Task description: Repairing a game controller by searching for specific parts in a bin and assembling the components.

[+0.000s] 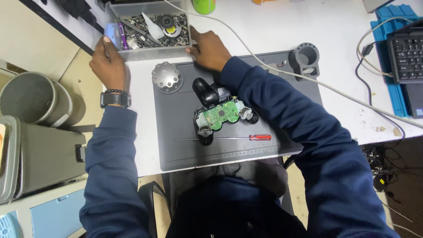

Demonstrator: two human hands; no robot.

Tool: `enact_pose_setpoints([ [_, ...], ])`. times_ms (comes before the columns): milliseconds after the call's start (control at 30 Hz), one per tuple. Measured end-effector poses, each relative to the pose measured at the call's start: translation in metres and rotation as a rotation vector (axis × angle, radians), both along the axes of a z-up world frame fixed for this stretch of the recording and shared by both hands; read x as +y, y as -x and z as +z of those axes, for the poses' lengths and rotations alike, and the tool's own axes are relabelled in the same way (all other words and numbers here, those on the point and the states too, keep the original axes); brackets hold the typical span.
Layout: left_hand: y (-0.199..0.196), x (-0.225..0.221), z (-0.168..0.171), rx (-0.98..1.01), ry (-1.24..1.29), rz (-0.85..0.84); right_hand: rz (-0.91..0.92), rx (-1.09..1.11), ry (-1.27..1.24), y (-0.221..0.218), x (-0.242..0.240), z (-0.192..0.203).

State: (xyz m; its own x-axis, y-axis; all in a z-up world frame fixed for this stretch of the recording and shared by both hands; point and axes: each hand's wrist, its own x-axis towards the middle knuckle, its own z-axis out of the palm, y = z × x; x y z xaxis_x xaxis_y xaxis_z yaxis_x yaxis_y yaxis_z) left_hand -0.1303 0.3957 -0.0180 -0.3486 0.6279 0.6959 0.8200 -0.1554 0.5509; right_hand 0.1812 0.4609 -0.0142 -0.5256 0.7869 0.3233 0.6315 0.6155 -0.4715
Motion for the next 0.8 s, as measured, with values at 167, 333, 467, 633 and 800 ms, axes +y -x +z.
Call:
enact_pose_setpoints([
  [167, -0.014, -0.012, 0.017, -0.092, 0.13, -0.117, 0.091, -0.114, -0.067, -0.025, -0.021, 0.042],
  [333, -0.016, -0.021, 0.034, -0.098, 0.435, -0.19, 0.262, -0.082, 0.028, -0.081, -0.093, 0.111],
  [467, -0.019, -0.024, 0.04, -0.02, 0.4, -0.164, 0.103, -0.186, 0.325, -0.133, -0.151, 0.15],
  [633, -0.012, -0.017, 0.022, 0.125, 0.283, -0.096, 0.094, -0.059, 0.171, -0.172, -0.21, 0.131],
  [800, -0.006, -0.007, -0.001, 0.172, 0.236, -0.014, 0.008, 0.041, 0.151, -0.174, -0.256, 0.128],
])
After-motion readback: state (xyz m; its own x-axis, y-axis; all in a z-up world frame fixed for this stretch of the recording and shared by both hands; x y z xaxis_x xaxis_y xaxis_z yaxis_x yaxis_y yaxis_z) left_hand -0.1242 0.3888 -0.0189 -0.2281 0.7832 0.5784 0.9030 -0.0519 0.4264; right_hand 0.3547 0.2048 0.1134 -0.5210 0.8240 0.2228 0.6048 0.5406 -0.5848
